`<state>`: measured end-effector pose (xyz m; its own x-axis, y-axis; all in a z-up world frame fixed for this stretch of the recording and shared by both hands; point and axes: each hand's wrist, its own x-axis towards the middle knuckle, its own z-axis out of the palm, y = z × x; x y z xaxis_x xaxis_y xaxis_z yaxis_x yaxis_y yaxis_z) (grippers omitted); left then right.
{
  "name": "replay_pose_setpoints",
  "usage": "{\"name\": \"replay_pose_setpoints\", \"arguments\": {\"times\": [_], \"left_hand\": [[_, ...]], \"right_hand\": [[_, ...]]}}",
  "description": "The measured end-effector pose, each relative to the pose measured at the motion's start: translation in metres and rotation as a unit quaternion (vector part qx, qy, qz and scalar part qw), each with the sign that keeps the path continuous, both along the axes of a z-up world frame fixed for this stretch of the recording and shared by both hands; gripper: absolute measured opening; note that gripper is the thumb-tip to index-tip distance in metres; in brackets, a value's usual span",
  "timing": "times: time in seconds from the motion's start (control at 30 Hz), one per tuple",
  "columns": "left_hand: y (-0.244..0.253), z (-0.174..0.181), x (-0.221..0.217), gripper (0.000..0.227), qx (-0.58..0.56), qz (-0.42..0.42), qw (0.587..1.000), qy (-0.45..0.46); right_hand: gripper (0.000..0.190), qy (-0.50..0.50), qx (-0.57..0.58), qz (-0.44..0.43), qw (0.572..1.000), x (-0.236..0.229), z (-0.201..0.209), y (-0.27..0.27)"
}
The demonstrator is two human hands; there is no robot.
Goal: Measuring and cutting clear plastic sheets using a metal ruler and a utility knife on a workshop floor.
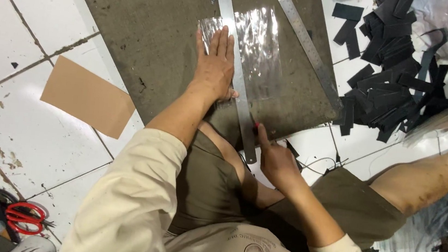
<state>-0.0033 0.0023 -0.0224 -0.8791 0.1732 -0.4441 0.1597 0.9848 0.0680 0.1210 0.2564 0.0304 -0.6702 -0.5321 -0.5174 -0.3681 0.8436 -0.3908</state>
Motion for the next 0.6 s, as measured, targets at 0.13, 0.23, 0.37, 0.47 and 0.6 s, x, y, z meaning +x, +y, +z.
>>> {"name": "replay_pose_setpoints", "arguments": {"times": [0.13, 0.23, 0.37, 0.47, 0.6], "left_hand": [[0.004, 0.038, 0.005, 0.137, 0.038, 0.051, 0.998, -0.030], [0.003, 0.038, 0.005, 0.135, 0.037, 0.055, 0.997, -0.031], [0.001, 0.033, 0.003, 0.138, 0.048, 0.052, 0.997, -0.040], [0.000, 0.035, 0.002, 0.136, 0.053, 0.058, 0.996, -0.050], [0.000, 0.037, 0.001, 0.136, 0.074, 0.071, 0.993, -0.060]], "right_hand": [[0.077, -0.064, 0.144, 0.069, 0.985, -0.019, 0.006, 0.008], [0.072, -0.006, -0.045, -0.052, 0.998, -0.069, 0.053, -0.026], [0.063, 0.073, -0.116, -0.088, 0.987, -0.138, 0.022, -0.075], [0.081, 0.061, -0.095, -0.075, 0.991, -0.183, -0.013, -0.116], [0.065, 0.082, -0.140, -0.062, 0.985, -0.196, -0.027, -0.123]]}}
